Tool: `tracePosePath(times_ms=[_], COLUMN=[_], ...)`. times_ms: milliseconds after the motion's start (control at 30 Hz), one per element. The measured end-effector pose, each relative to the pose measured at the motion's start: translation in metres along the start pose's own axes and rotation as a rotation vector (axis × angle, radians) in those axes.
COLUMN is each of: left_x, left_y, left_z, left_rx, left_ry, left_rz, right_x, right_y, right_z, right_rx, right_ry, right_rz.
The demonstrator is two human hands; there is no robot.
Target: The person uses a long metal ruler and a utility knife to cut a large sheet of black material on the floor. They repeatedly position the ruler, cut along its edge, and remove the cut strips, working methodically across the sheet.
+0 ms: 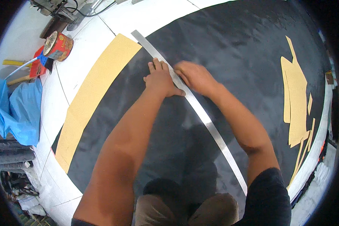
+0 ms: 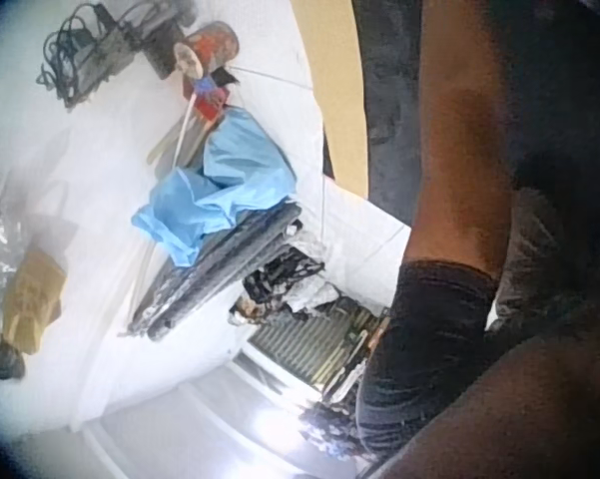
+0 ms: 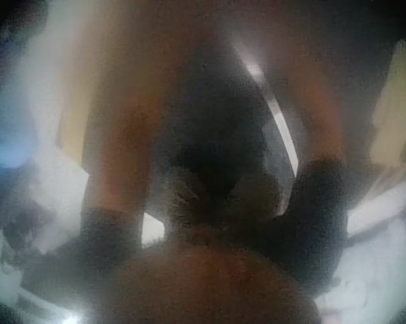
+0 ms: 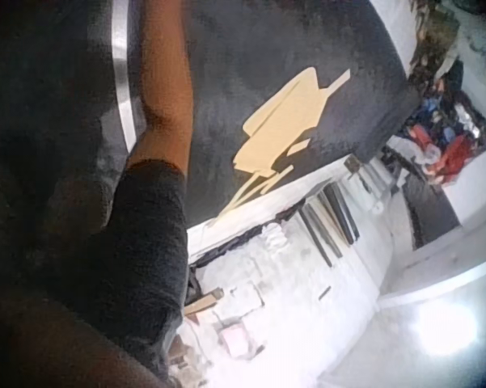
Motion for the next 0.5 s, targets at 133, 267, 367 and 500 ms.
tracePosePath(times_ms=[133, 267, 367, 500], left_x=[-0.001, -0.005, -0.012, -0.012], left_y=[-0.006, -0.005, 0.006, 0.006], left_z=[0.007, 0.003, 0.0, -0.001], left_rx=[-0.016, -0.047, -0.039, -0.03], left_ry=[0.011, 0.026, 0.027, 0.022], left_rz=[0.022, 0.113, 0.158, 0.154], right_x=[0.122, 0.251, 0.343, 0.425], right_y=[-0.021, -0.03, -0.029, -0.033], right_z=[-0.025, -0.049, -0.065, -0.082], right_rx=[-0.031, 0.015, 0.072, 0.037], right_ry=[0.175, 0.339, 0.491, 0.741], right_rz=[0.012, 0.014, 0.009, -0.011])
Point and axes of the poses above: each hand's wrist, its own x-axis away from the middle knuckle, its own y-axis out of the palm, z = x × y, the point moved 9 cm from there along -x, towards the middle knuckle, and after that the axes turned 14 degrees about -x, right-handed, at the moved point
